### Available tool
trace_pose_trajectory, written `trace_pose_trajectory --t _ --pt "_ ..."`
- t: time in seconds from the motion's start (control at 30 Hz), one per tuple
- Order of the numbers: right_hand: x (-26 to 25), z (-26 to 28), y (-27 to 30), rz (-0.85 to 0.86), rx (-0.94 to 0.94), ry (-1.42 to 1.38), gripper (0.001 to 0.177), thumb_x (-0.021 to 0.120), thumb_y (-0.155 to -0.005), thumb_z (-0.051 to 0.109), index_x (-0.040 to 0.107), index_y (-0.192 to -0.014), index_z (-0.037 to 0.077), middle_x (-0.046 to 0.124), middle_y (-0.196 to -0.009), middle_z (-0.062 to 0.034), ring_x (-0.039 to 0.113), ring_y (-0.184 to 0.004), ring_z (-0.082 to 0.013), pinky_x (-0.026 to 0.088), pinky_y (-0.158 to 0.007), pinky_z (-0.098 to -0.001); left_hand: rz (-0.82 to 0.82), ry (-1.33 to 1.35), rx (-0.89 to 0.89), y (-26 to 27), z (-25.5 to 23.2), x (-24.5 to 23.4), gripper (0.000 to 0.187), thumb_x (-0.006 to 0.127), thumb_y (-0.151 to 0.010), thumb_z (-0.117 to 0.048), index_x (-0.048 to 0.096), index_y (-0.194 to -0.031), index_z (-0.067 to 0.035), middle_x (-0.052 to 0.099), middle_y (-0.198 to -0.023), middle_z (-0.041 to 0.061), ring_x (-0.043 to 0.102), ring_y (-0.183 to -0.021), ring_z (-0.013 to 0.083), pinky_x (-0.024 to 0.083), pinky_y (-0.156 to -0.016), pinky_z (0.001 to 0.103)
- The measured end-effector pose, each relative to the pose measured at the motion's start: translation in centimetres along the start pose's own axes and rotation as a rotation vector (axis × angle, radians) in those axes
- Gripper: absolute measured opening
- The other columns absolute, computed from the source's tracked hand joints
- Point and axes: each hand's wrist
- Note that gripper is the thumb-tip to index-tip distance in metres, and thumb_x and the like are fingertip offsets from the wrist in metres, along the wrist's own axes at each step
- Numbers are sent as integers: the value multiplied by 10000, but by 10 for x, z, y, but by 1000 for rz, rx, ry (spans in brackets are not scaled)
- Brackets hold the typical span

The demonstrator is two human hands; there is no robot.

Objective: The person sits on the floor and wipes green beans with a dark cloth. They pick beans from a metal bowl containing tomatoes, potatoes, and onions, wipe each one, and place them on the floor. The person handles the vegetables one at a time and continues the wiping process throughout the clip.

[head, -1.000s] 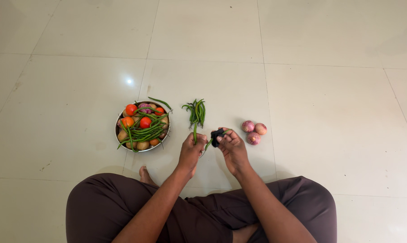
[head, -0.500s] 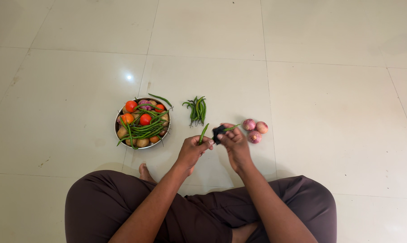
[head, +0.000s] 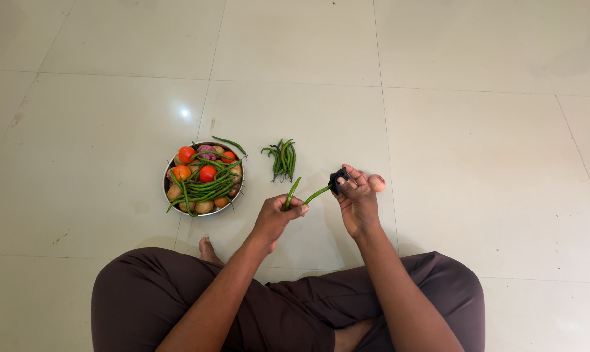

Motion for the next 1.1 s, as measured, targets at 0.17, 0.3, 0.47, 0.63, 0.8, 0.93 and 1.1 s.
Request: trace_pose_trajectory --t 0.17,0.3,0.47,0.63,0.8,0.93,1.1 --pt "9 -13 8 107 88 104 482 675 -896 -20 532 -1355 17 714 -1029 -49 682 -966 -109 549 -902 -278 -45 -36 9 0 -5 1 132 818 -822 -100 727 -881 -26 670 -800 1 572 -758 82 469 -756 258" --pt "14 -33 20 238 188 216 475 718 -913 3 567 -1363 1 699 -1006 -34 661 -912 -113 539 -836 -280 -58 -78 46 1 -8 -2 91 803 -805 -75 737 -842 -25 687 -763 4 578 -705 76 480 -692 248" --pt "11 -31 14 172 110 204 451 709 -904 -23 570 -1333 -6 722 -1016 -80 680 -936 -134 540 -843 -300 -93 -156 90 2 -8 1 150 843 -765 -70 716 -818 -10 669 -743 10 565 -675 81 470 -645 259" --pt "3 -10 3 76 41 136 438 686 -890 -20 542 -1302 14 736 -1032 -86 707 -976 -150 552 -903 -307 -90 -224 111 3 -8 1 176 862 -757 -109 722 -809 -16 647 -715 5 547 -650 83 444 -615 261" --pt "2 -13 3 95 39 143 431 709 -896 -4 553 -1296 32 718 -1029 -56 688 -975 -136 550 -898 -298 -106 -217 148 3 -8 0 173 856 -755 -115 718 -795 -19 641 -705 -3 537 -639 75 435 -600 257" --pt "9 -32 12 160 151 252 446 737 -866 1 572 -1278 45 704 -982 -18 664 -907 -110 527 -822 -287 -118 -218 171 2 -8 -1 157 833 -761 -104 706 -791 -18 639 -699 -3 521 -633 72 425 -588 256" --pt "16 -35 20 185 207 317 439 731 -863 1 583 -1274 44 694 -933 -12 653 -864 -94 525 -804 -268 -128 -260 159 4 -10 -2 160 828 -774 -119 709 -784 -12 626 -672 8 507 -613 80 411 -570 261"
Point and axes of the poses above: each hand's wrist, its own y-axis away from the middle knuckle, its own x-axis out of the palm, z = x × y
